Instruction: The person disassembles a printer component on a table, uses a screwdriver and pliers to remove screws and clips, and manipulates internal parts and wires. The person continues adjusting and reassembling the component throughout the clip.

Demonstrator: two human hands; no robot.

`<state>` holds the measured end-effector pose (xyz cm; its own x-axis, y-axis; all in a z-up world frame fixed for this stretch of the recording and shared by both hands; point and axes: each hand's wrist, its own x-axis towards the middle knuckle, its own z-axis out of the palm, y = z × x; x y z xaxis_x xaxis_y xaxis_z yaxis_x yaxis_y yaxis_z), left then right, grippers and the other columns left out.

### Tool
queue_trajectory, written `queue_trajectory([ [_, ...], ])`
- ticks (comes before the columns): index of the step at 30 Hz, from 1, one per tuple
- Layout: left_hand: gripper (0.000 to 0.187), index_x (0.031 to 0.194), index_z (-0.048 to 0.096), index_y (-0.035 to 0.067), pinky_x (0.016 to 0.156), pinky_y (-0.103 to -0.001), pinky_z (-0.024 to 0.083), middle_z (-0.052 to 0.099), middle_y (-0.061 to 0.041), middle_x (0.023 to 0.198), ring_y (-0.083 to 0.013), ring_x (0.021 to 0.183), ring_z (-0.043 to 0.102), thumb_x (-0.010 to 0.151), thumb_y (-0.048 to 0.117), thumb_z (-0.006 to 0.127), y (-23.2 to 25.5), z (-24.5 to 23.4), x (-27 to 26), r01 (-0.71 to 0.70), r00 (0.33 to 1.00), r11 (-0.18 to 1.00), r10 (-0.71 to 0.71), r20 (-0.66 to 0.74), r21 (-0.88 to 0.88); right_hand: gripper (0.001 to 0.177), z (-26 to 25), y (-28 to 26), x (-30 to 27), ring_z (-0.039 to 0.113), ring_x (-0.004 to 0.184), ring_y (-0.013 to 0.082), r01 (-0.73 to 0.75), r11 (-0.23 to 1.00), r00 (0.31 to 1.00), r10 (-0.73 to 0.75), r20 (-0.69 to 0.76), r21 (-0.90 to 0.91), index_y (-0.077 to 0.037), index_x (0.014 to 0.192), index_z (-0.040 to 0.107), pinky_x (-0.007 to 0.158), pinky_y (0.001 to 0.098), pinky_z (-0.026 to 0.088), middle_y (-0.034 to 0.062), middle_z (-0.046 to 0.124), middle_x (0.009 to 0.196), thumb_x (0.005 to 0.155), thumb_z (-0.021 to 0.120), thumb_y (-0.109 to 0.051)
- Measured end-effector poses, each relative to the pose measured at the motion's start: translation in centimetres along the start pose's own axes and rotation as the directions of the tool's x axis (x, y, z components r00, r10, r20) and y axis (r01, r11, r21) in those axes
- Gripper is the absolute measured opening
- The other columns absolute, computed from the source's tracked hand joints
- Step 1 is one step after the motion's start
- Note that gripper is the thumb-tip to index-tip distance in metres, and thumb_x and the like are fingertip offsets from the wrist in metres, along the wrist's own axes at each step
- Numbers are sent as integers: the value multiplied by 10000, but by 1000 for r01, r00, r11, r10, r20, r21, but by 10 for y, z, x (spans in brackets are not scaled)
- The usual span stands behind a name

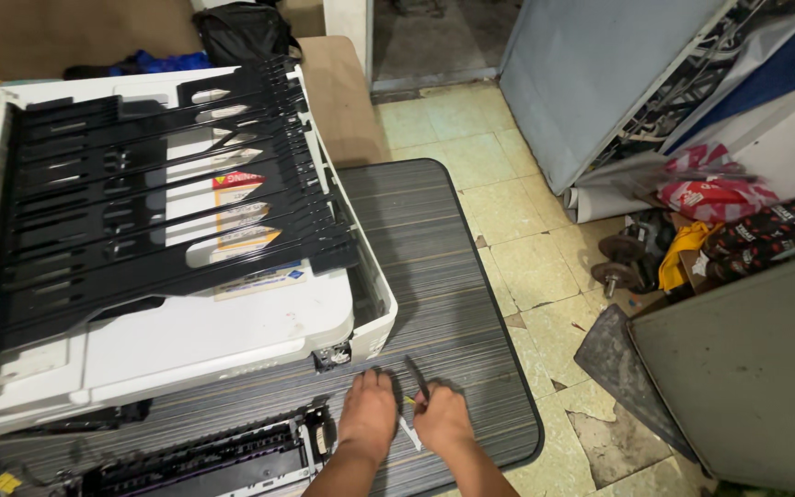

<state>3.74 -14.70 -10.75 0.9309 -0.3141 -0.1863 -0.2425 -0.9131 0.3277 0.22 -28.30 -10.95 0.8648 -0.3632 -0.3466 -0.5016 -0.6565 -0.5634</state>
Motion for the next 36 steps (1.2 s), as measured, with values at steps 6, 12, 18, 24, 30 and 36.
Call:
queue_trajectory([
  [6,224,1110,696,57,767,-363,569,768,-90,882,-228,807,726,888,87,675,12,-17,-36,257,950,559,-294,101,-788,154,-15,-2,-30,590,607,161,-300,483,944,24,330,823,33,975,688,540,328,455,91,661,729,893,785,-53],
  [12,190,1019,752,30,712,-346,551,775,-114,811,-196,726,695,943,183,668,-3,-70,-82,293,936,427,-312,165,-855,185,-28,-41,-79,651,647,146,-255,369,948,-88,307,894,51,1034,719,577,310,499,84,715,812,859,724,-7],
  [18,172,926,701,-7,699,-351,529,712,-95,815,-199,744,668,935,158,655,-39,-120,-122,44,980,620,-180,-88,-783,164,-33,-86,-112,633,577,155,-139,578,922,-220,318,804,61,974,735,546,316,510,92,694,697,833,765,-18],
  [24,167,872,670,-2,620,-328,513,673,-96,731,-186,652,613,958,129,616,-69,-135,-144,265,963,370,-142,228,-890,164,-32,-103,-117,614,572,134,-83,652,852,-346,393,754,68,962,726,542,295,486,69,698,690,821,752,-10],
  [30,150,848,665,-12,604,-298,505,648,-43,741,-136,652,588,911,-3,528,-102,-155,-159,428,884,456,-31,467,-780,162,-40,-109,-102,557,575,84,134,876,668,-426,611,464,70,966,743,525,269,444,18,631,666,835,733,-25],
  [36,57,944,657,-4,624,-305,537,683,-63,773,-143,647,610,915,2,608,-108,-155,-159,346,934,244,5,357,-906,156,-30,-117,-123,514,556,119,-198,493,735,-497,461,847,48,977,672,506,271,398,25,594,685,876,757,-36],
])
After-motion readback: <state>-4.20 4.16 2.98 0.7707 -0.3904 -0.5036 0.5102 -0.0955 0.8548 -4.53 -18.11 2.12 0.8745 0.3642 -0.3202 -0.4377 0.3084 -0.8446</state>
